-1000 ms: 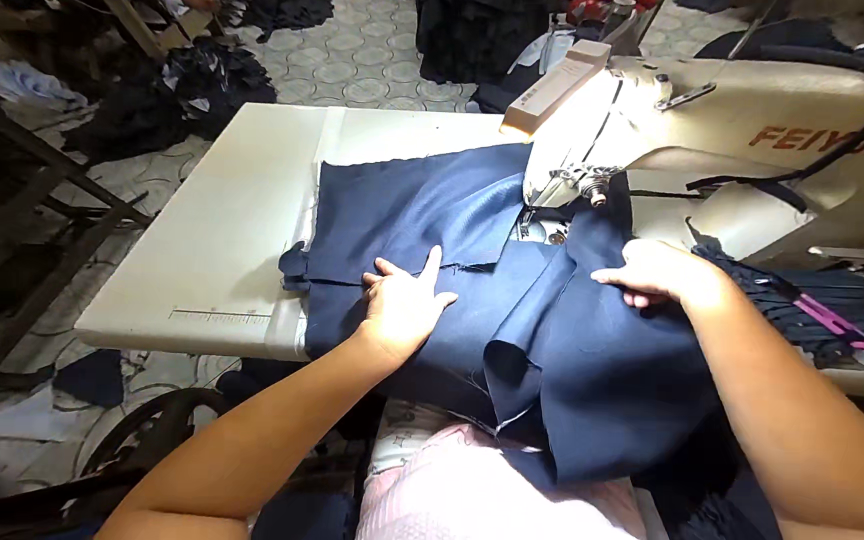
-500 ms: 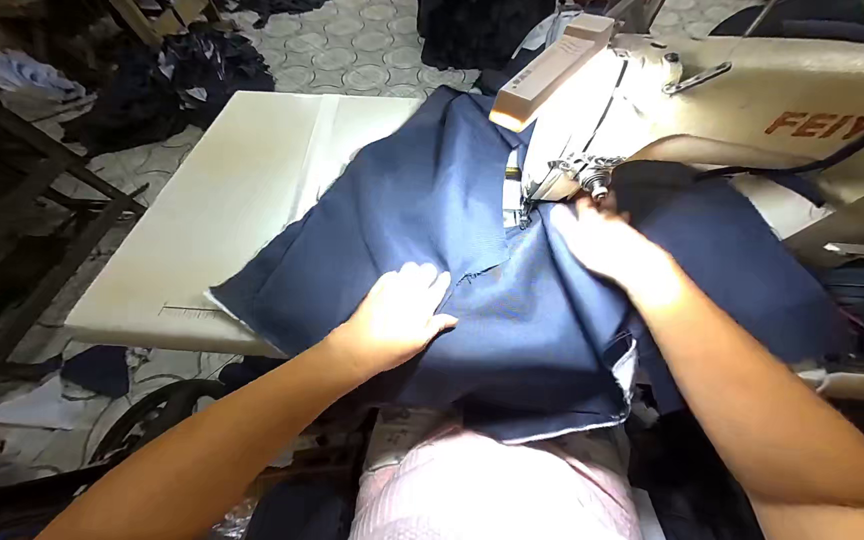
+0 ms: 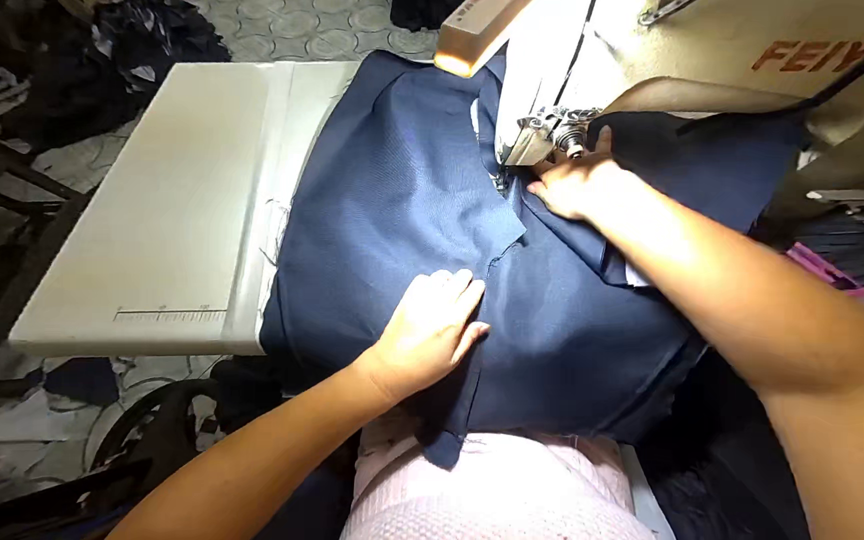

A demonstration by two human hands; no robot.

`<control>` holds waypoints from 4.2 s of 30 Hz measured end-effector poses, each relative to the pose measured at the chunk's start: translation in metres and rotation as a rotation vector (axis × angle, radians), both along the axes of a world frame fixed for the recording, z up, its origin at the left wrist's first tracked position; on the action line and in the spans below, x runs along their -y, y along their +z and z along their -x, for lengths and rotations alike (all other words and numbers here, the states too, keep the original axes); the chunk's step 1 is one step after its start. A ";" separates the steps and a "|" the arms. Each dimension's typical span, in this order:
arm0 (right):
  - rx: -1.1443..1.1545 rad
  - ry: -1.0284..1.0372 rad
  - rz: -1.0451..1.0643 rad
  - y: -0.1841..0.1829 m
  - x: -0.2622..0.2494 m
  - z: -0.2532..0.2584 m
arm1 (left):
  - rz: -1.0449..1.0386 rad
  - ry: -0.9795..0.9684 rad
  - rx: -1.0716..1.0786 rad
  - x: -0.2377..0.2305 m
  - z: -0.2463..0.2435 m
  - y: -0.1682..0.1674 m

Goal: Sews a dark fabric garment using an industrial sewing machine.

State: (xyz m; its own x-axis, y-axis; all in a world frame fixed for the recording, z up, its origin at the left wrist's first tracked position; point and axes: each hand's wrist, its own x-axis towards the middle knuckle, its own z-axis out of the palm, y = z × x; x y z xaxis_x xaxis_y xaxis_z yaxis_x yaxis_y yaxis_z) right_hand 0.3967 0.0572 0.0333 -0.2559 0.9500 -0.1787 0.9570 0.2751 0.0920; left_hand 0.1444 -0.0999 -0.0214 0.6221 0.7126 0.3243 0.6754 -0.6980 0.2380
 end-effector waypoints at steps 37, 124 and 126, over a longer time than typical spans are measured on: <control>-0.995 0.022 -0.503 -0.068 0.136 0.047 | -0.059 -0.391 -0.044 -0.119 -0.003 0.032; -0.790 -0.027 -0.451 -0.056 0.119 0.047 | -0.063 -0.636 -0.193 -0.144 -0.030 0.054; -0.694 0.077 -0.424 -0.047 0.110 0.044 | -0.147 -0.597 -0.147 -0.137 -0.027 0.052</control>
